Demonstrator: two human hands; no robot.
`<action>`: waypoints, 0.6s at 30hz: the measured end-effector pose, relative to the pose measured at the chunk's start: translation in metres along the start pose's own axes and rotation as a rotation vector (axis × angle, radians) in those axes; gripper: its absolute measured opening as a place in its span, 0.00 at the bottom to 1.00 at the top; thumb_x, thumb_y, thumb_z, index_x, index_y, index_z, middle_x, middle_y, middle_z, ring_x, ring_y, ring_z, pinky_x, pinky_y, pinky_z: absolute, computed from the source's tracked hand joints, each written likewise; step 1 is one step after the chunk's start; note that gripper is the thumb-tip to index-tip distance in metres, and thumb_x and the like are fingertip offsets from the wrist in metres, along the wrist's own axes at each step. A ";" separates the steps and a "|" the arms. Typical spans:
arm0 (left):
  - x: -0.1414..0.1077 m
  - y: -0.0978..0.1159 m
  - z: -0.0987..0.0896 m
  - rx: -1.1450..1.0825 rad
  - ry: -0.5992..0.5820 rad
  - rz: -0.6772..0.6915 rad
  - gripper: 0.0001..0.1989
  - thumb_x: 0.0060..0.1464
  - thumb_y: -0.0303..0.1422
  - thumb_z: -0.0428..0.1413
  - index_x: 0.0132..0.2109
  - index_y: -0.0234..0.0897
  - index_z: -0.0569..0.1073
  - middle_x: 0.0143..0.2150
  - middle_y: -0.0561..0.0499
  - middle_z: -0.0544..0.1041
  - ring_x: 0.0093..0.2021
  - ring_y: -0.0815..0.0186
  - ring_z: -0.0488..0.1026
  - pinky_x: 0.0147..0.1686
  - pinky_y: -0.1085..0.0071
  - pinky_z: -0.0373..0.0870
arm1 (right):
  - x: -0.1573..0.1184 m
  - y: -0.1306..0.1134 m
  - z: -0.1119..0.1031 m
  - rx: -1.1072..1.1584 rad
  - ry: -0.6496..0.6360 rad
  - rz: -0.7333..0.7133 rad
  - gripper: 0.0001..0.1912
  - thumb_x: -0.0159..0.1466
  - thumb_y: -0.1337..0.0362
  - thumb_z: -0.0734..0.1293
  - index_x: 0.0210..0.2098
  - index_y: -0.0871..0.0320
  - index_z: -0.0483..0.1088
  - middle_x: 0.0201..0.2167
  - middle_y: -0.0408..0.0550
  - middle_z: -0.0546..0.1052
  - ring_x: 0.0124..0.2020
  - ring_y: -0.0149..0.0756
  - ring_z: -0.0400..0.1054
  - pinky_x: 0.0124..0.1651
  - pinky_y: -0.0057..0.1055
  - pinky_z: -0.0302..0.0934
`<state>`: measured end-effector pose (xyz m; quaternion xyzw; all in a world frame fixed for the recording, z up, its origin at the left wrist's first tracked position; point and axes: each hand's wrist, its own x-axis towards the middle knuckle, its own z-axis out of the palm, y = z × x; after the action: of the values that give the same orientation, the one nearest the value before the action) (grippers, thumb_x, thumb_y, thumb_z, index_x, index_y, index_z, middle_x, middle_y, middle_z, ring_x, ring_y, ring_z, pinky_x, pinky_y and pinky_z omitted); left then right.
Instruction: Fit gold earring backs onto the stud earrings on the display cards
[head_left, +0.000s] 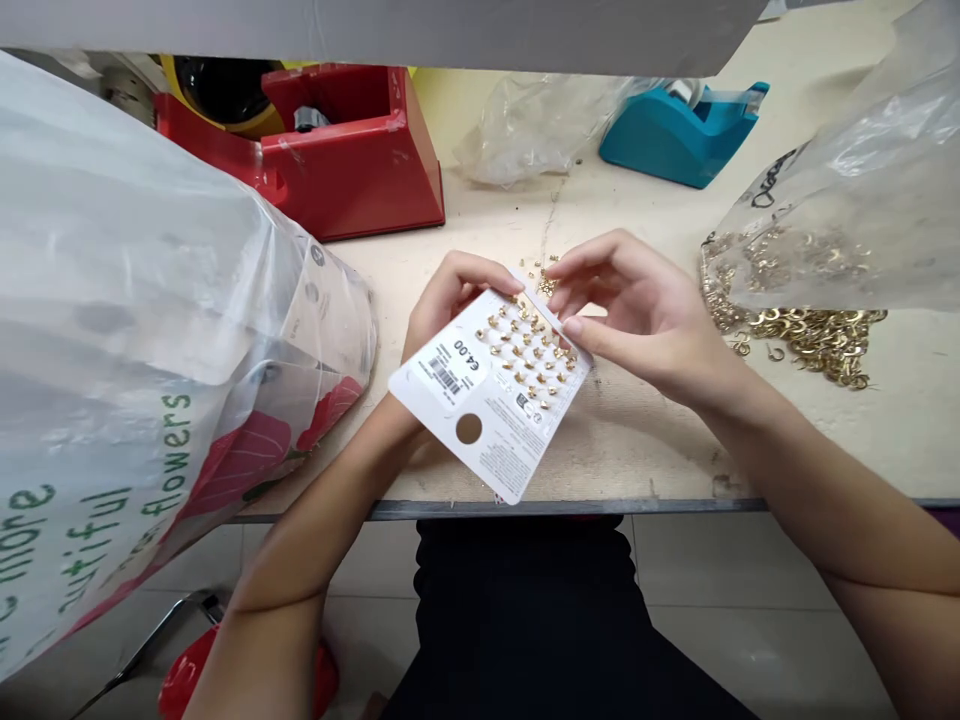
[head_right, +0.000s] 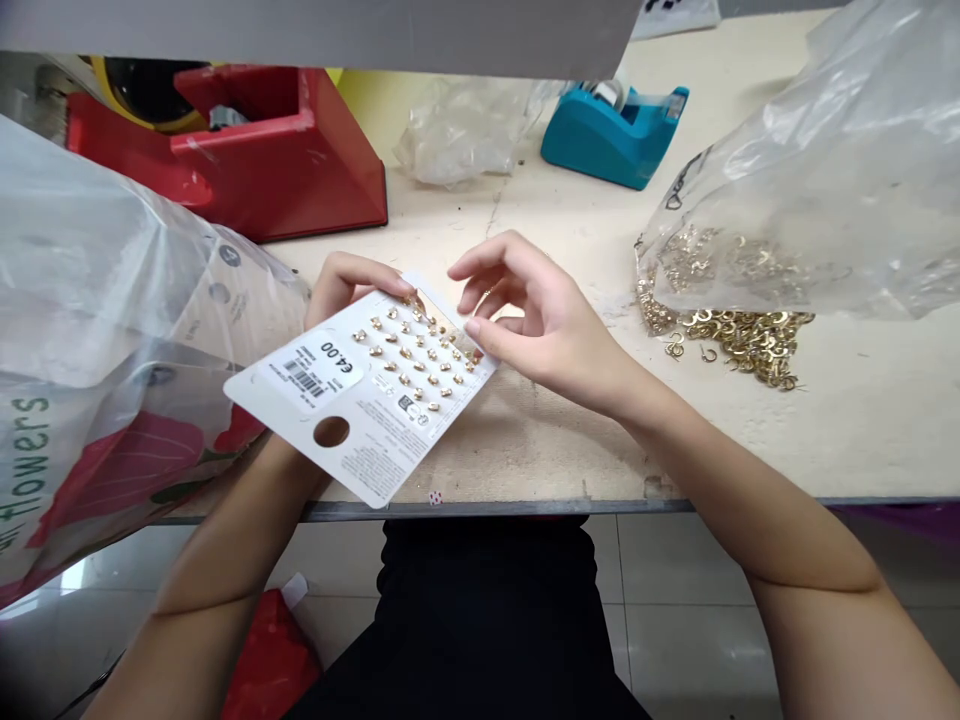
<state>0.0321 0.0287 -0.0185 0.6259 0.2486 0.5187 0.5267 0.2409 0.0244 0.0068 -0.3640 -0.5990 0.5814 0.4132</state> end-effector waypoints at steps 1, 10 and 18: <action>0.000 0.001 -0.001 -0.053 0.010 -0.033 0.26 0.44 0.48 0.69 0.47 0.41 0.74 0.37 0.52 0.75 0.32 0.69 0.74 0.28 0.74 0.73 | 0.000 0.000 0.001 0.038 -0.033 0.049 0.13 0.63 0.68 0.72 0.46 0.56 0.70 0.35 0.43 0.73 0.38 0.29 0.71 0.39 0.25 0.71; -0.002 0.010 0.008 -0.132 0.139 -0.273 0.20 0.53 0.51 0.60 0.42 0.40 0.75 0.30 0.51 0.73 0.27 0.68 0.72 0.22 0.73 0.70 | -0.009 -0.005 0.019 0.544 -0.168 0.324 0.16 0.60 0.67 0.76 0.36 0.57 0.62 0.29 0.40 0.77 0.30 0.28 0.75 0.28 0.24 0.74; 0.001 0.003 0.009 -0.112 0.178 -0.246 0.26 0.46 0.55 0.65 0.39 0.37 0.72 0.26 0.54 0.71 0.22 0.71 0.68 0.19 0.75 0.64 | -0.013 0.004 0.024 0.626 -0.196 0.286 0.10 0.65 0.65 0.72 0.39 0.59 0.66 0.30 0.42 0.80 0.31 0.27 0.77 0.37 0.25 0.77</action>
<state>0.0402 0.0249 -0.0142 0.5119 0.3397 0.5170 0.5961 0.2240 0.0035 0.0019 -0.2426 -0.3717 0.8208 0.3596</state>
